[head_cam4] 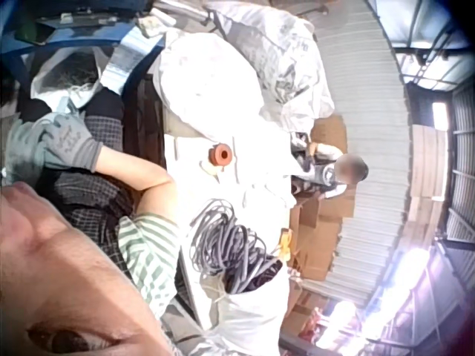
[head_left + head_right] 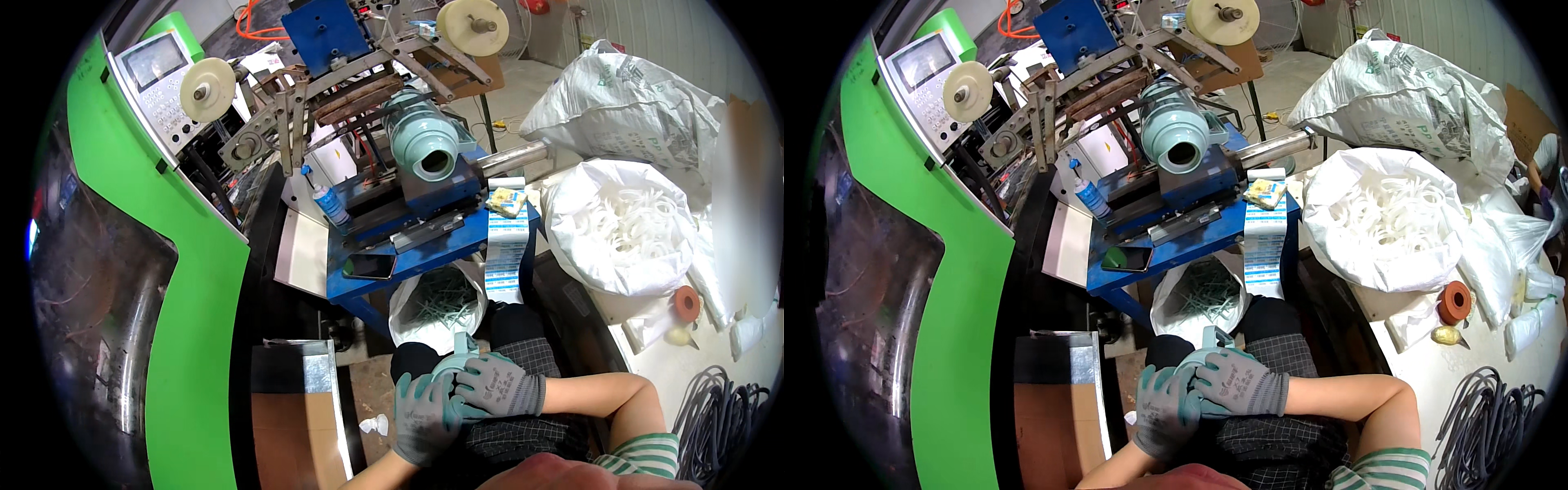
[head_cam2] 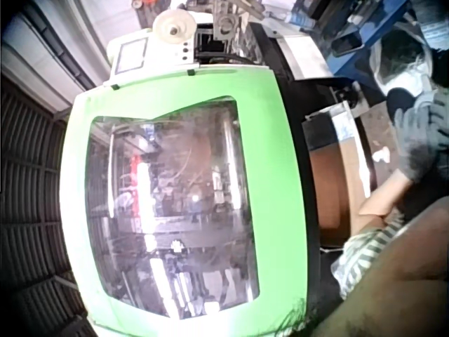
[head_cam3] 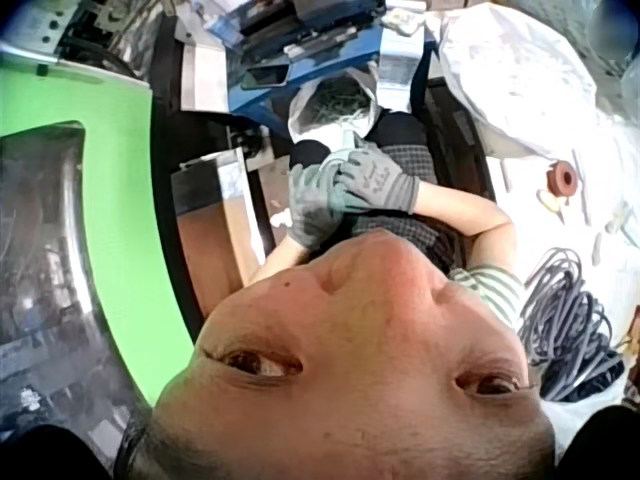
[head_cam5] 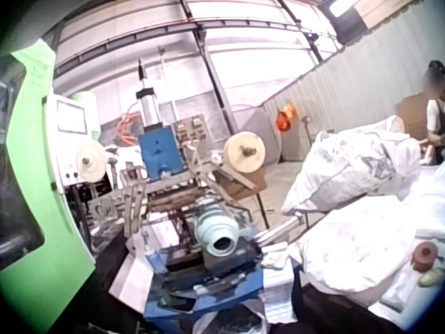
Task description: The person assembles light-blue kettles by inserting a grey handle into the kettle body and attaching a white plastic cap. They repeatedly pick up kettles from a machine, insert handles, and place the finished units on a nearby table.
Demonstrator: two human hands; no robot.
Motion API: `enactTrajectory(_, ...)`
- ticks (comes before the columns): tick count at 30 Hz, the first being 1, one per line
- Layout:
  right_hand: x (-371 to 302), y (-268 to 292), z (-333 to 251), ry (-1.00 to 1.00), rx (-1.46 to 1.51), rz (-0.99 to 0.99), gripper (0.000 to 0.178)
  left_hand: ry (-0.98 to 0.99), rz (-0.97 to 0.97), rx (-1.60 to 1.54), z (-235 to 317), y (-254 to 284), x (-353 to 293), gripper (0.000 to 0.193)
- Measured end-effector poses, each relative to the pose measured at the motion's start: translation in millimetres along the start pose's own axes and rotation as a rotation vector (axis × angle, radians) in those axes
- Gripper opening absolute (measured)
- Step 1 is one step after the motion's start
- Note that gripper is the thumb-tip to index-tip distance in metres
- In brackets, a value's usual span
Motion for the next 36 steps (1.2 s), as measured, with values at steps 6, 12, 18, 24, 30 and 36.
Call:
enactTrajectory(6, -1.9, 1.6, 4.0, -0.031, 0.009, 0.000, 0.038, -0.013, -0.009, 0.021, -0.8, -5.6, 10.3, 0.047)
enactTrajectory(12, -2.8, -1.1, 3.9, -0.003, -0.008, 0.108, 0.033, -0.053, -0.137, 0.158, -3.1, 14.1, 45.2, 0.030)
enactTrajectory(18, 6.6, 13.9, 1.1, -0.050, 0.312, 0.231, 0.019, -0.259, -0.244, 0.194, -16.4, 8.1, 63.8, 0.024)
enactTrajectory(24, -2.7, 18.5, 16.8, -0.008, 0.482, 0.233, 0.025, -0.174, -0.318, 0.124, -20.1, -2.1, 60.4, 0.034)
enactTrajectory(30, -10.8, -12.9, 107.4, -0.710, 1.451, 0.512, 0.038, -0.012, -0.207, -0.350, -44.9, -3.8, 52.8, 0.025)
enactTrajectory(36, -65.6, -176.8, 398.9, -1.142, 1.660, 0.834, 0.068, 0.101, -0.015, -0.877, -74.4, -35.9, 87.4, 0.049)
Point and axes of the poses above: each hand's wrist, its own x-axis towards the middle knuckle, its own y-axis out of the back of the hand, z = x × y, the point moved 3 cm from there along x, towards the middle knuckle, and after that the axes turned 9 degrees about -y, right-handed, at the moved point
